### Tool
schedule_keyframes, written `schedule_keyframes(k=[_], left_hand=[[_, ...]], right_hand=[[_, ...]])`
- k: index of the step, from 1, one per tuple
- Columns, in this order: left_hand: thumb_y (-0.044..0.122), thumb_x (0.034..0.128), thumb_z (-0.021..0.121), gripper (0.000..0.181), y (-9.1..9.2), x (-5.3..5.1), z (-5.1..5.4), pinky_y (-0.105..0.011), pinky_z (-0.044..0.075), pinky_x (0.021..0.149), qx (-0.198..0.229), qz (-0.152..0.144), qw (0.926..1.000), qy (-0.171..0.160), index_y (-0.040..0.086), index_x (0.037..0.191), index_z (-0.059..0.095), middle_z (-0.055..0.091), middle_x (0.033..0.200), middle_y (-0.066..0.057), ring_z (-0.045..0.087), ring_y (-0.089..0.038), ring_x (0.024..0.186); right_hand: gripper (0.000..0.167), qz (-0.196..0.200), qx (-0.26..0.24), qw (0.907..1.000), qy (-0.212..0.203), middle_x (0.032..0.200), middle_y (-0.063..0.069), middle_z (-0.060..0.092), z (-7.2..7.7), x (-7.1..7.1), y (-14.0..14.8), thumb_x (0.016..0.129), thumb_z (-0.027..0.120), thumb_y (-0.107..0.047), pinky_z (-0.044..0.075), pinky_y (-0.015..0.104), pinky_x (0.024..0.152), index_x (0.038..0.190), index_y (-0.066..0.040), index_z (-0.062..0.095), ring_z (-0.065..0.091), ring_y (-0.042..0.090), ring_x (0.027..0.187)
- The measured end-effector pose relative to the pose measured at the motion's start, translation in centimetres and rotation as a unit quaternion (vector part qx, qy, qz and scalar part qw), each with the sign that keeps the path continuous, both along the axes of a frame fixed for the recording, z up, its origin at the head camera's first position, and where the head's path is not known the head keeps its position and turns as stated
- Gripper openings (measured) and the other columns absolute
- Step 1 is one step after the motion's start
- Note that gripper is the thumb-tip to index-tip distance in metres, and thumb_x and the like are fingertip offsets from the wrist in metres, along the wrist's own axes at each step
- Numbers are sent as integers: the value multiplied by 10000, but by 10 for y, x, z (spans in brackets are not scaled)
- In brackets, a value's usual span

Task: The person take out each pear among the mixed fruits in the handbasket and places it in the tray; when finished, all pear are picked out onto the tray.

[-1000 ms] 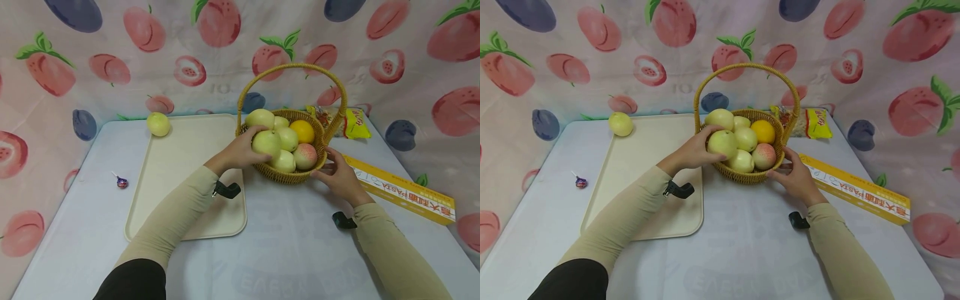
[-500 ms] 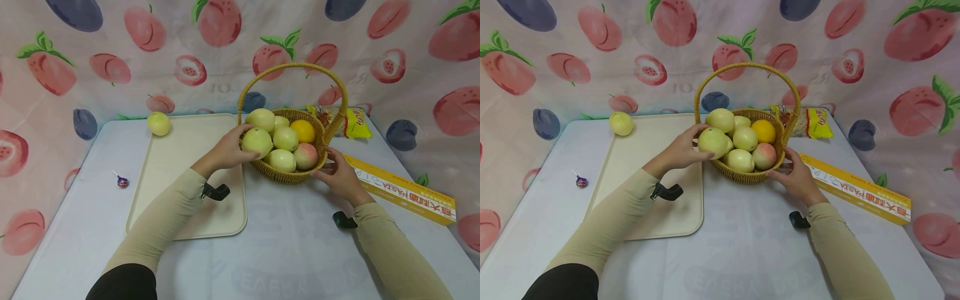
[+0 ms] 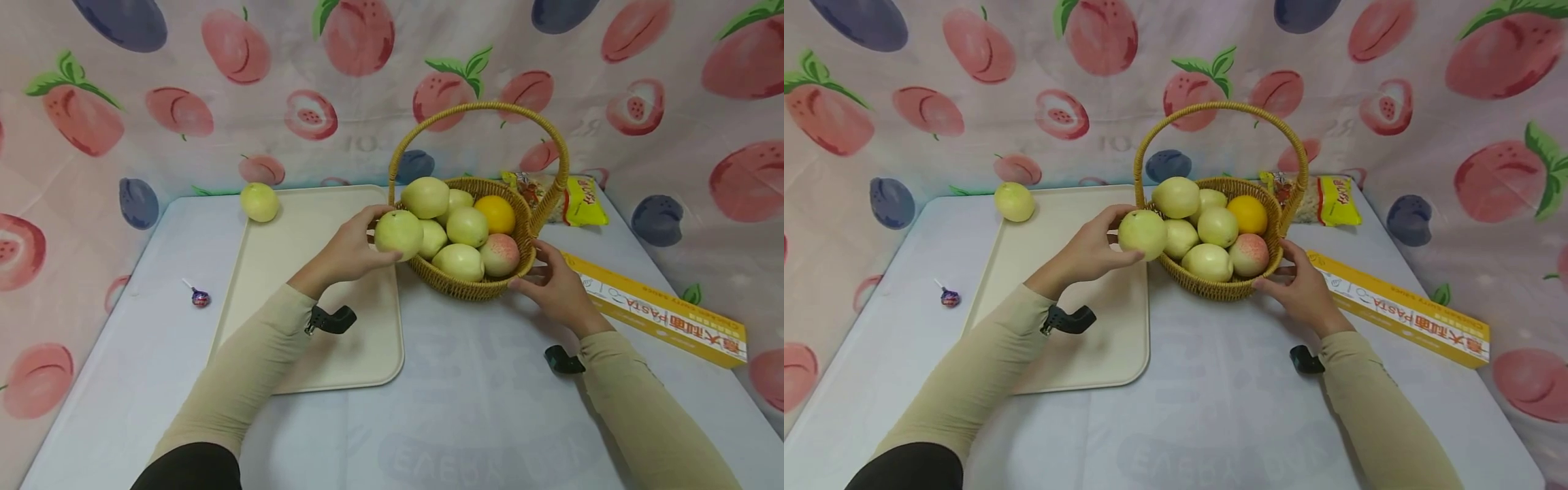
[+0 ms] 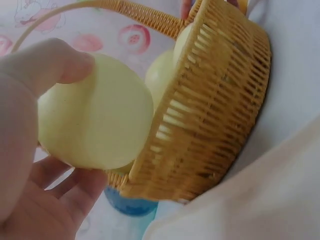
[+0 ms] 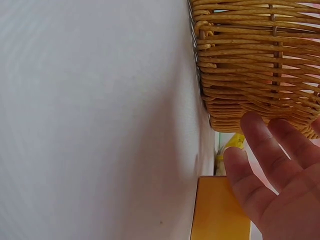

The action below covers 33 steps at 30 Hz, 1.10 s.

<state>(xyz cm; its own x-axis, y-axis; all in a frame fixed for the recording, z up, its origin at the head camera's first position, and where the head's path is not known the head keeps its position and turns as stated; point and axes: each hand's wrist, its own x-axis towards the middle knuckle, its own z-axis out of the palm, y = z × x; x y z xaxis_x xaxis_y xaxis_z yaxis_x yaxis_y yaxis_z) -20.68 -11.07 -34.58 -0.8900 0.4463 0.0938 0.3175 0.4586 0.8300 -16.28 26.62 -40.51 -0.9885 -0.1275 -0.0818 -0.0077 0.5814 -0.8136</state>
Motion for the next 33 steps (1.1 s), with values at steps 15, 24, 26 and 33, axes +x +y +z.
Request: schedule_keyframes(k=[15, 24, 26, 33], left_hand=[[162, 830, 798, 756, -38, -4, -7, -470, 450, 975, -152, 823, 9953, 485, 1, 1455, 405, 480, 1373, -160, 489, -304, 1193], [175, 853, 784, 764, -59, -10, -18, -476, 434, 979, -206, 1290, 9907, 369, -8, 1470, 373, 456, 1396, -189, 471, -334, 1202], [196, 860, 777, 767, -63, -11, -20, -481, 440, 973, -200, 1336, 9906, 225, 10, 1480, 366, 455, 1403, -182, 487, -339, 1191], [216, 862, 772, 761, -77, -19, -30, -478, 442, 949, -169, 1608, 9869, 9, 26, 1480, 370, 461, 1392, -183, 510, -350, 1166]], right_hand=[[1013, -29, 44, 10000, 24, 1551, 243, 307, 0, -1, 1, 891, 735, -475, 420, 601, 1010, 1619, -160, 106, 480, 436, 1263], [1005, -15, 21, 10000, -46, 1553, 242, 311, -1, 1, 1, 905, 733, -447, 424, 587, 1012, 1618, -137, 97, 491, 427, 1254], [1017, -12, 54, 9999, -90, 1561, 240, 301, 0, 1, 1, 903, 733, -458, 417, 587, 1020, 1619, -135, 87, 484, 428, 1262], [1039, 78, 178, 9997, -116, 1563, 243, 287, 4, -1, 3, 896, 726, -493, 408, 591, 1026, 1621, -137, 73, 470, 433, 1276]])
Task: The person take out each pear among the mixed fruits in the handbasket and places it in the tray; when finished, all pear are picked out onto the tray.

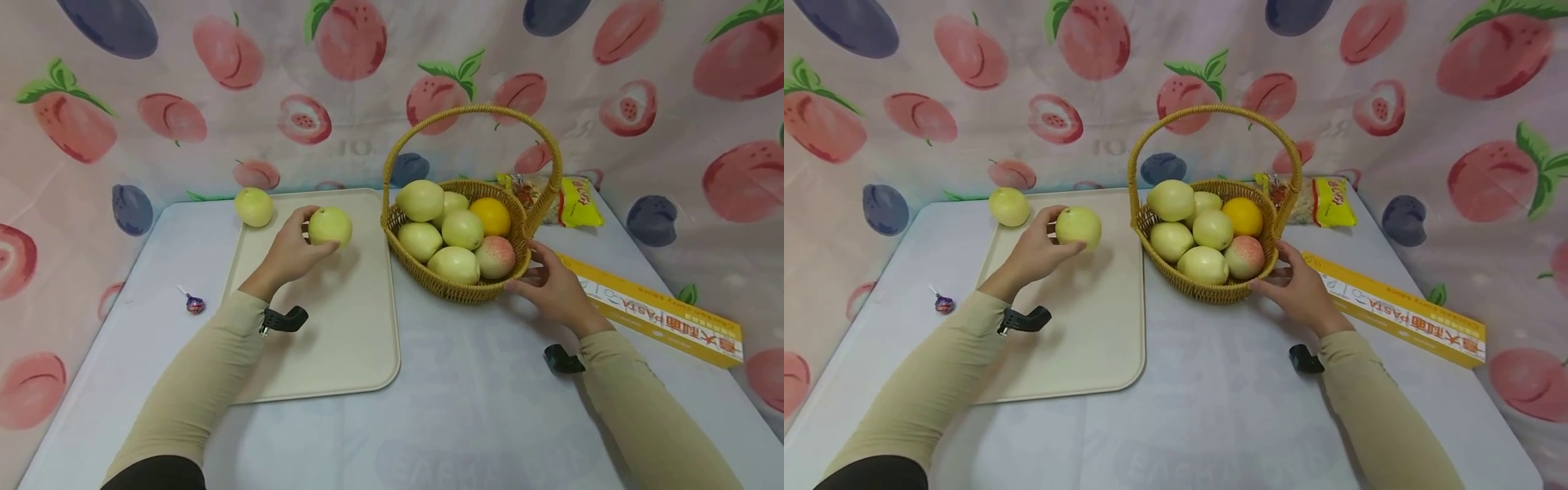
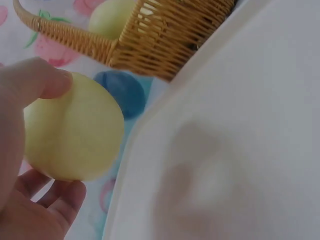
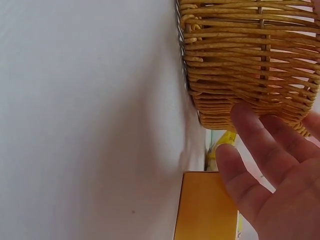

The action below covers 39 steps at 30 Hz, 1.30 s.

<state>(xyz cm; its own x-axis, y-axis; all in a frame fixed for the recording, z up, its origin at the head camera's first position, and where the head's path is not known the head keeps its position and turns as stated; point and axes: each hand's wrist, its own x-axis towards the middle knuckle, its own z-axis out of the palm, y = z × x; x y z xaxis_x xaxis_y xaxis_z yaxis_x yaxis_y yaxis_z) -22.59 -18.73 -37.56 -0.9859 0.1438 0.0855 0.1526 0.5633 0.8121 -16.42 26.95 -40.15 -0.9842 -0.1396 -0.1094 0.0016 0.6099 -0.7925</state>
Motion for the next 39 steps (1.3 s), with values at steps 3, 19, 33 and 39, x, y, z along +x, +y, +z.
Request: schedule_keyframes(k=[3, 19, 33, 39], left_hand=[[196, 857, 772, 756, -5, -6, -2, -470, 432, 957, 16, 125, 9999, 20, 10, 1473, 374, 468, 1383, -193, 508, -355, 1170], [228, 858, 757, 760, -10, -46, -10, -481, 402, 1021, 184, 598, 9980, 49, -14, 1472, 379, 447, 1429, -212, 468, -348, 1238], [183, 861, 747, 755, -10, -67, -29, -455, 344, 1093, 214, 752, 9966, -247, -22, 1474, 356, 434, 1437, -202, 436, -325, 1285], [185, 874, 725, 764, -9, -72, -36, -457, 335, 1096, 198, 783, 9961, -365, 6, 1503, 331, 417, 1470, -189, 423, -320, 1301]], right_hand=[[998, 23, -7, 10000, 33, 1563, 244, 289, 1, -2, 0, 917, 707, -479, 416, 593, 1017, 1622, -141, 87, 476, 433, 1270], [948, 35, 106, 9999, 72, 1543, 262, 323, 4, -5, 3, 934, 685, -481, 442, 599, 983, 1612, -105, 140, 503, 431, 1233], [983, 52, 103, 9998, -153, 1555, 259, 311, 8, -6, 1, 923, 683, -515, 450, 585, 982, 1618, -120, 111, 524, 416, 1221], [982, -9, 35, 9997, -227, 1562, 252, 304, 8, -5, 1, 923, 685, -511, 450, 583, 981, 1620, -134, 106, 524, 413, 1220]])
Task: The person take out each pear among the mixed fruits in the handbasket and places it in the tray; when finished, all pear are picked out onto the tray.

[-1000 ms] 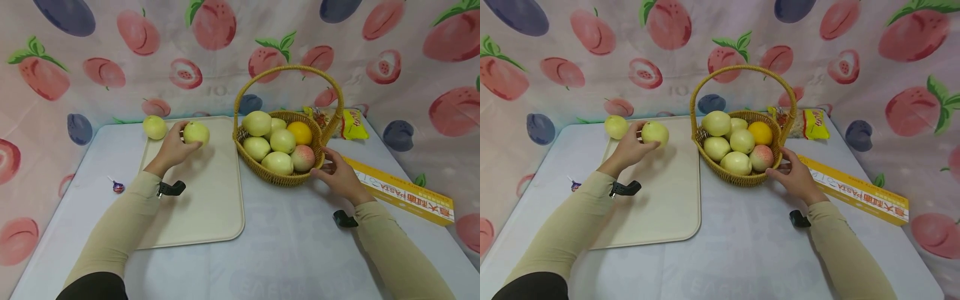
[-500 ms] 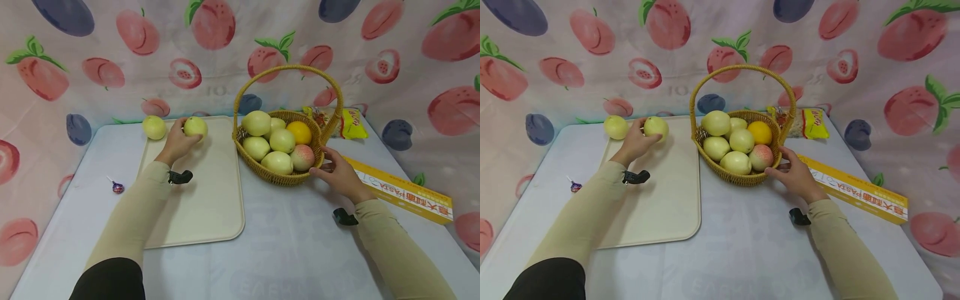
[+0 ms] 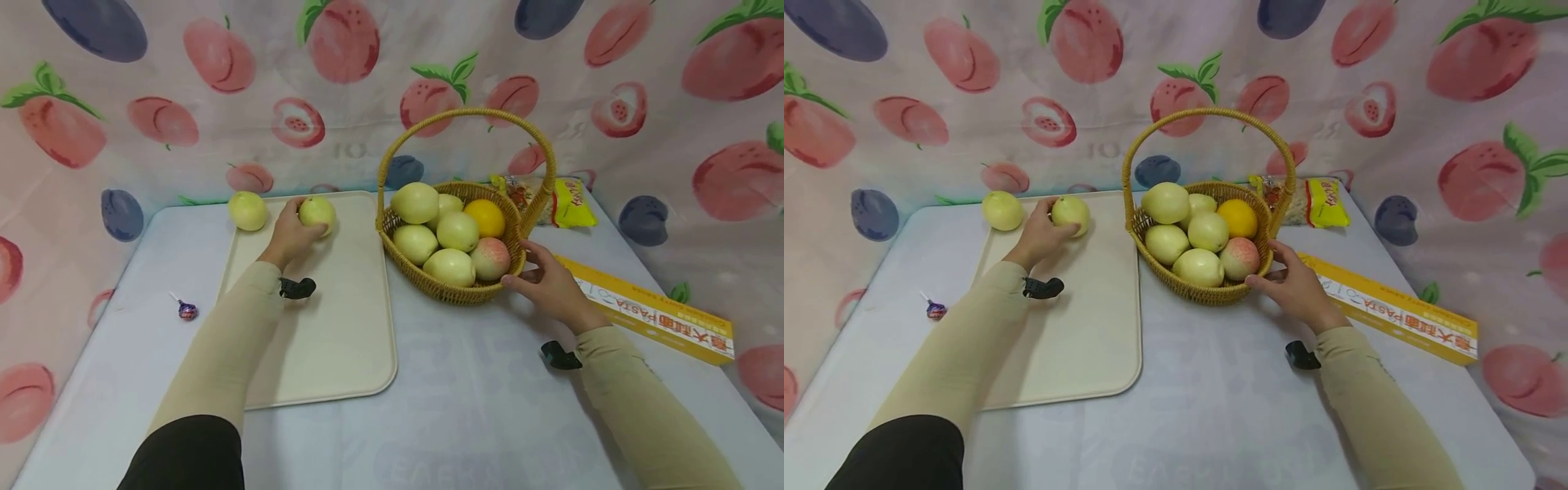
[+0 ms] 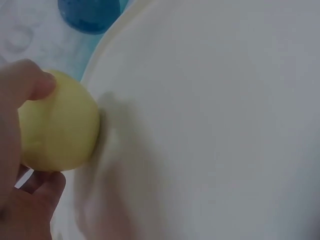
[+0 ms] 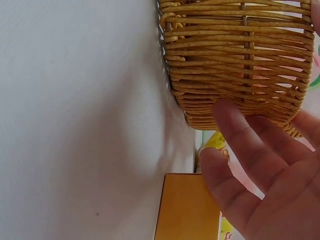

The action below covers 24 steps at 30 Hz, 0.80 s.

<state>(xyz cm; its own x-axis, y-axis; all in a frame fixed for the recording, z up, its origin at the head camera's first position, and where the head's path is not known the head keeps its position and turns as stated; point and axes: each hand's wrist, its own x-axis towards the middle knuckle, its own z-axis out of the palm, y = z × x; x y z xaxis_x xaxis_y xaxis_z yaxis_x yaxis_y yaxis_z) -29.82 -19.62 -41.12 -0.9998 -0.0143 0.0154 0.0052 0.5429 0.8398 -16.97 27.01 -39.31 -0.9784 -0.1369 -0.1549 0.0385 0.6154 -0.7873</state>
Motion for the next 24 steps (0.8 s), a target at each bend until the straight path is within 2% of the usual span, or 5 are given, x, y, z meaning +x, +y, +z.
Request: schedule_keyframes(k=[8, 13, 17, 24], left_hand=[[275, 912, 714, 802, -3, -3, -4, -453, 329, 1102, -53, -3, 9999, -158, 27, 1541, 282, 373, 1509, -181, 392, -313, 1335], [269, 946, 668, 772, -10, -1, -2, -439, 350, 1097, 155, -24, 9996, -254, 24, 1557, 266, 357, 1517, -187, 394, -316, 1346], [231, 943, 667, 738, -11, -1, -1, -427, 363, 1092, 251, -7, 9996, -132, -4, 1536, 298, 371, 1493, -205, 404, -324, 1341], [212, 928, 697, 698, -3, -5, -1, -428, 383, 1072, -80, 173, 9997, 161, -39, 1496, 377, 401, 1422, -253, 420, -342, 1299]], right_hand=[[981, -64, 84, 9999, -51, 1575, 250, 282, 0, 1, -2, 922, 678, -525, 442, 590, 987, 1624, -157, 99, 518, 410, 1230], [976, -4, 93, 10000, -6, 1578, 252, 274, 0, 0, -2, 926, 672, -524, 450, 584, 978, 1624, -161, 95, 525, 404, 1223], [984, 5, 121, 9999, 13, 1574, 257, 276, 0, -1, -2, 923, 670, -535, 455, 584, 973, 1624, -160, 91, 522, 406, 1227], [985, -60, 83, 9999, -46, 1573, 241, 289, -1, 1, -1, 919, 678, -530, 458, 578, 974, 1624, -165, 95, 521, 399, 1230]])
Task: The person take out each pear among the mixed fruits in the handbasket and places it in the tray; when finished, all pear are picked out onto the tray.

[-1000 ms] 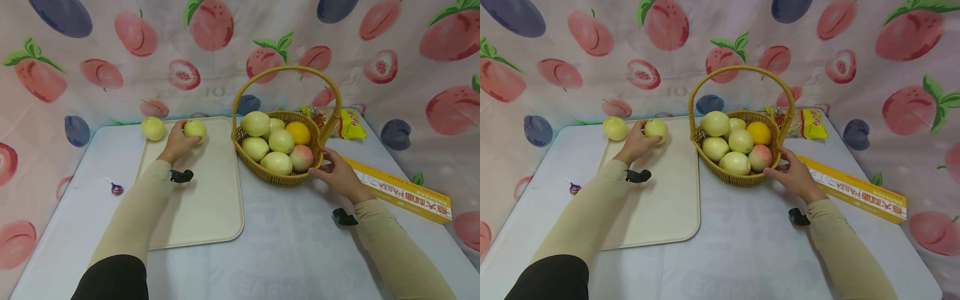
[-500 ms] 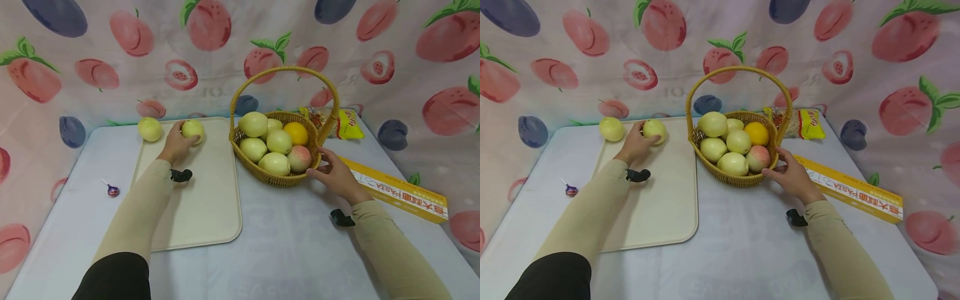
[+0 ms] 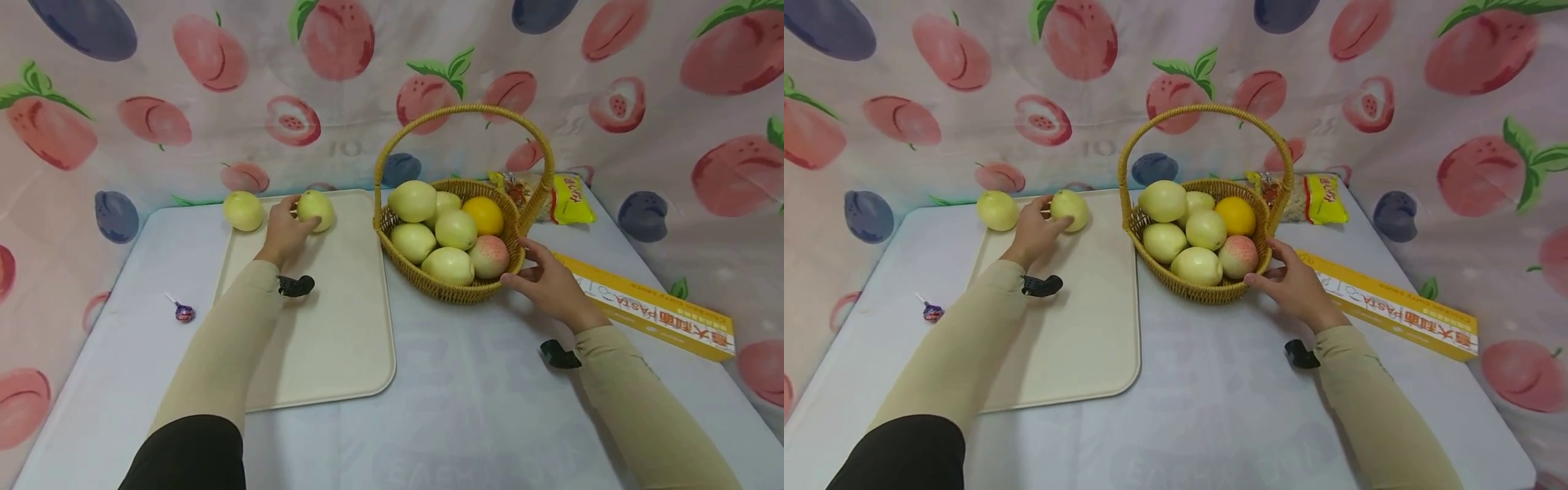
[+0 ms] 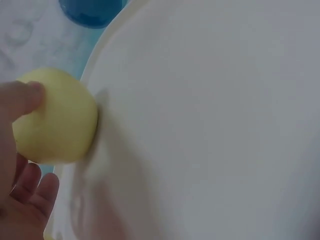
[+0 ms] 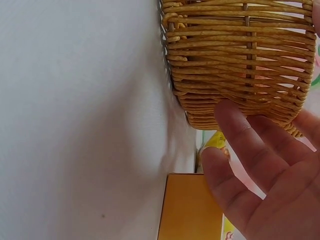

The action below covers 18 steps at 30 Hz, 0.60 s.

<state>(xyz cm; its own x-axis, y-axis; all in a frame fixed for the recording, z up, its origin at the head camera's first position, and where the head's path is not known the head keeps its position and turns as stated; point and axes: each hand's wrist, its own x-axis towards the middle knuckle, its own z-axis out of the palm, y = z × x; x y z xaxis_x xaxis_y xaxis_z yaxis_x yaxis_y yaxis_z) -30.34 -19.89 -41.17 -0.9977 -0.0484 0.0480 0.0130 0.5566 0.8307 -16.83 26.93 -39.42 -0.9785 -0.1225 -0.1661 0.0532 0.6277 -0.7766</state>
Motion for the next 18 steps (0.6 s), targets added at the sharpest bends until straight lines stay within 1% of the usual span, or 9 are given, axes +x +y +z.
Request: schedule_keyframes(k=[2, 5, 11, 13, 18], left_hand=[[210, 929, 701, 687, 3, -2, 0, -423, 383, 1071, -80, 66, 9999, 52, -41, 1490, 394, 406, 1408, -262, 424, -345, 1290], [205, 927, 707, 679, 6, -5, -1, -413, 384, 1067, -46, 199, 9998, 73, -35, 1487, 407, 407, 1402, -266, 438, -346, 1277], [206, 938, 702, 671, 12, -11, -3, -394, 395, 1059, 184, 502, 9986, 52, -12, 1501, 407, 411, 1429, -235, 441, -316, 1290], [195, 946, 693, 657, 14, -12, -3, -385, 400, 1057, 236, 597, 9979, 103, -12, 1501, 409, 421, 1438, -225, 448, -309, 1292], [142, 945, 654, 614, 18, -13, -7, -355, 406, 1026, 402, 913, 9950, 85, -12, 1492, 421, 450, 1389, -217, 468, -289, 1236]], right_hand=[[982, -15, 17, 10000, 18, 1572, 241, 292, 0, 1, 1, 920, 679, -528, 463, 577, 967, 1624, -162, 100, 523, 398, 1227], [986, -34, 14, 10000, 18, 1573, 241, 291, -1, 1, 2, 917, 681, -530, 467, 575, 963, 1623, -159, 102, 522, 398, 1230], [986, -18, 1, 10000, 31, 1581, 243, 273, 0, 1, 1, 920, 679, -527, 450, 585, 983, 1624, -159, 94, 500, 410, 1254], [980, -8, 12, 10000, 60, 1580, 246, 273, 0, 1, 1, 924, 680, -516, 447, 588, 986, 1623, -153, 97, 497, 413, 1256], [970, 2, -41, 10000, 39, 1577, 242, 283, 1, 1, 0, 927, 689, -492, 448, 582, 989, 1620, -141, 109, 503, 409, 1252]])
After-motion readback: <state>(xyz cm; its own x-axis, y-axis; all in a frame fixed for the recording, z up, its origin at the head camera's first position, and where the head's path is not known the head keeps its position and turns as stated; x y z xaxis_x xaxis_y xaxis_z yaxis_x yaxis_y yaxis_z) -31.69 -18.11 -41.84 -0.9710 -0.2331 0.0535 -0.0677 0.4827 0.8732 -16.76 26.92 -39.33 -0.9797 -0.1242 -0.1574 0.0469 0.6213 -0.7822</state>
